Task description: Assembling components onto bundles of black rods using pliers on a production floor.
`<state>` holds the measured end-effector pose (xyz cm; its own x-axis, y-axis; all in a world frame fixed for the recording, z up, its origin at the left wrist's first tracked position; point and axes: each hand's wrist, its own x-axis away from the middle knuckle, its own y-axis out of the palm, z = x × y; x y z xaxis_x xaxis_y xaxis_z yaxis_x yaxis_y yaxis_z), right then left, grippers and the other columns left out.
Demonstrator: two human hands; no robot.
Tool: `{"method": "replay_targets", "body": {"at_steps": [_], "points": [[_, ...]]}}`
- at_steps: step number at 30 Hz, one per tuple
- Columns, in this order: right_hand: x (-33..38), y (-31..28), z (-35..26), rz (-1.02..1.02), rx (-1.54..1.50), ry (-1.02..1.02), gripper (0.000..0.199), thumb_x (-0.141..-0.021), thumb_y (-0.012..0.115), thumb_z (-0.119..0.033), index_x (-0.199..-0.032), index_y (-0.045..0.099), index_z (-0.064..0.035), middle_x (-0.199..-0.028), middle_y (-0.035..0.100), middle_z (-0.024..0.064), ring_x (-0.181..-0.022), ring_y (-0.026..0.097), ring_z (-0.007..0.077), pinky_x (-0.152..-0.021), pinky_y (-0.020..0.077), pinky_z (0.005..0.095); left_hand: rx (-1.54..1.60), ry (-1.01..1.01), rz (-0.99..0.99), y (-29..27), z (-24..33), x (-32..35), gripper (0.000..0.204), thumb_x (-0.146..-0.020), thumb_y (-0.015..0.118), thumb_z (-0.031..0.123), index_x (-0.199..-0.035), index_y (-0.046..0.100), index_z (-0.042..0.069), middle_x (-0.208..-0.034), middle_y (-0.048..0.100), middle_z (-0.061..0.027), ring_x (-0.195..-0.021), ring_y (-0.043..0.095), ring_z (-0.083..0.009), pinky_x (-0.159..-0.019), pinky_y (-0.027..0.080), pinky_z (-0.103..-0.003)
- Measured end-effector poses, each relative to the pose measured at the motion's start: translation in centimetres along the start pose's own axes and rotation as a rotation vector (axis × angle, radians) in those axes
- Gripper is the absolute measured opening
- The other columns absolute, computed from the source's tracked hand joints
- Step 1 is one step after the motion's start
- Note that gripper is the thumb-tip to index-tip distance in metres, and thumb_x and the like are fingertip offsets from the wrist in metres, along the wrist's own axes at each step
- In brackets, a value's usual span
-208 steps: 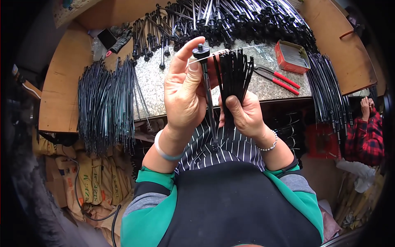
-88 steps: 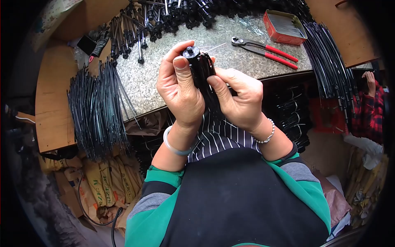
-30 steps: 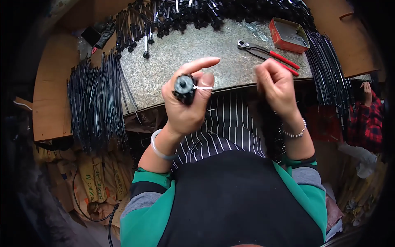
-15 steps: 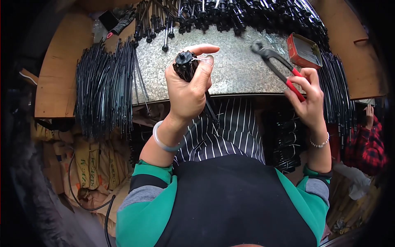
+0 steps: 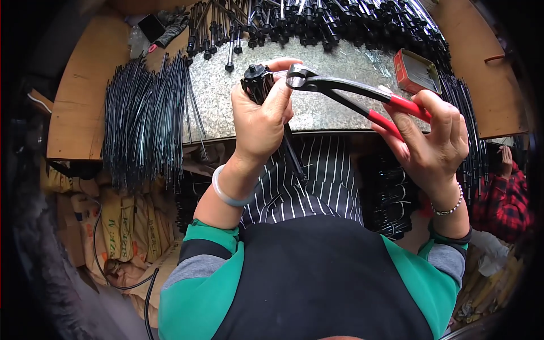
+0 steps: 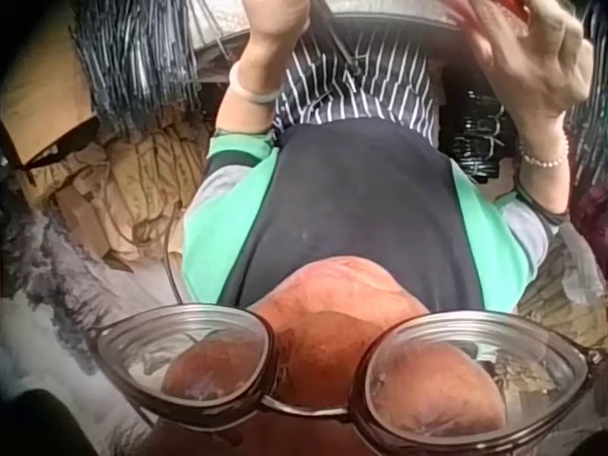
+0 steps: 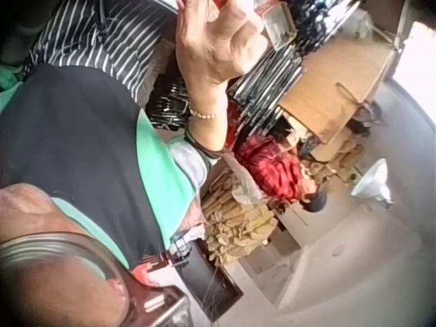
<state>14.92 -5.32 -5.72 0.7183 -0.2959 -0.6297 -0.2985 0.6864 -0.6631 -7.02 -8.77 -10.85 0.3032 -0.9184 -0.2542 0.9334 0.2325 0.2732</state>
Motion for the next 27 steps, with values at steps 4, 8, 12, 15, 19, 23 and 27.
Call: {"method": "replay_targets", "body": {"at_steps": [4,8,12,15,19,23,27], "points": [[-0.2,-0.1,-0.2,-0.004,0.043,-0.019,0.032,-0.067,0.073,-0.036,-0.093,0.069,-0.0179,-0.094,0.054,0.001,-0.076,0.054,0.0157,-0.065,0.045,0.0269,0.012,0.002,-0.004,-0.3,0.0,0.1,0.023,-0.088,0.046,0.002,-0.108,0.051,-0.008,-0.054,0.037,0.0049,-0.042,0.029,-0.0015,-0.038,0.024,-0.017],[-0.5,0.1,0.1,0.05,0.081,-0.039,0.025,-0.067,0.068,-0.032,-0.09,0.069,-0.0206,-0.091,0.055,-0.0024,-0.072,0.053,0.0131,-0.061,0.0402,0.0248,0.126,-0.006,0.032,-0.4,-0.5,0.1,0.018,-0.087,0.051,0.003,-0.101,0.057,-0.006,-0.051,0.042,0.0052,-0.04,0.033,-0.0005,-0.037,0.026,-0.017],[-0.6,-0.1,-0.2,0.023,0.077,-0.037,0.028,-0.067,0.071,-0.033,-0.092,0.068,-0.0193,-0.091,0.055,-0.0014,-0.073,0.053,0.0145,-0.063,0.0424,0.0258,0.11,-0.029,0.025,-0.4,-0.4,0.1,0.021,-0.088,0.05,0.003,-0.105,0.053,-0.008,-0.053,0.039,0.005,-0.041,0.031,-0.001,-0.038,0.025,-0.017],[-0.7,-0.1,-0.5,0.0,0.069,-0.04,0.03,-0.067,0.073,-0.033,-0.092,0.068,-0.0165,-0.093,0.056,0.0006,-0.074,0.054,0.0164,-0.065,0.0448,0.0269,0.072,-0.041,0.009,-0.3,-0.4,0.1,0.025,-0.088,0.048,0.003,-0.109,0.05,-0.01,-0.054,0.036,0.0049,-0.042,0.029,-0.0016,-0.038,0.024,-0.017],[-0.7,-0.1,-0.5,0.005,0.038,-0.061,0.027,-0.068,0.073,-0.03,-0.085,0.066,-0.0113,-0.092,0.059,0.0034,-0.071,0.055,0.0183,-0.063,0.0451,0.0274,0.057,-0.045,-0.012,-0.4,-0.8,0.2,0.028,-0.089,0.049,0.006,-0.11,0.049,-0.012,-0.052,0.035,0.005,-0.041,0.029,-0.0021,-0.039,0.023,-0.018],[0.1,0.1,0.1,-0.101,-0.2,-0.058,0.023,-0.071,0.07,-0.025,-0.077,0.059,-0.0052,-0.091,0.061,0.01,-0.07,0.058,0.022,-0.06,0.046,0.0294,0.184,-0.043,-0.065,-0.6,-1.2,0.5,0.018,-0.087,0.053,0.005,-0.102,0.059,-0.003,-0.056,0.046,0.0056,-0.044,0.036,0.0005,-0.039,0.026,-0.016],[0.9,0.1,0.7,-1.041,-1.638,0.627,0.02,-0.076,0.063,-0.004,-0.068,0.044,-0.0009,-0.063,0.06,0.0153,-0.048,0.06,0.0201,-0.042,0.0468,0.028,0.137,-0.047,-0.076,-0.4,-1.0,1.2,0.021,-0.085,0.054,0.003,-0.103,0.059,-0.005,-0.061,0.049,0.0052,-0.049,0.038,0.0008,-0.043,0.027,-0.015]]}}
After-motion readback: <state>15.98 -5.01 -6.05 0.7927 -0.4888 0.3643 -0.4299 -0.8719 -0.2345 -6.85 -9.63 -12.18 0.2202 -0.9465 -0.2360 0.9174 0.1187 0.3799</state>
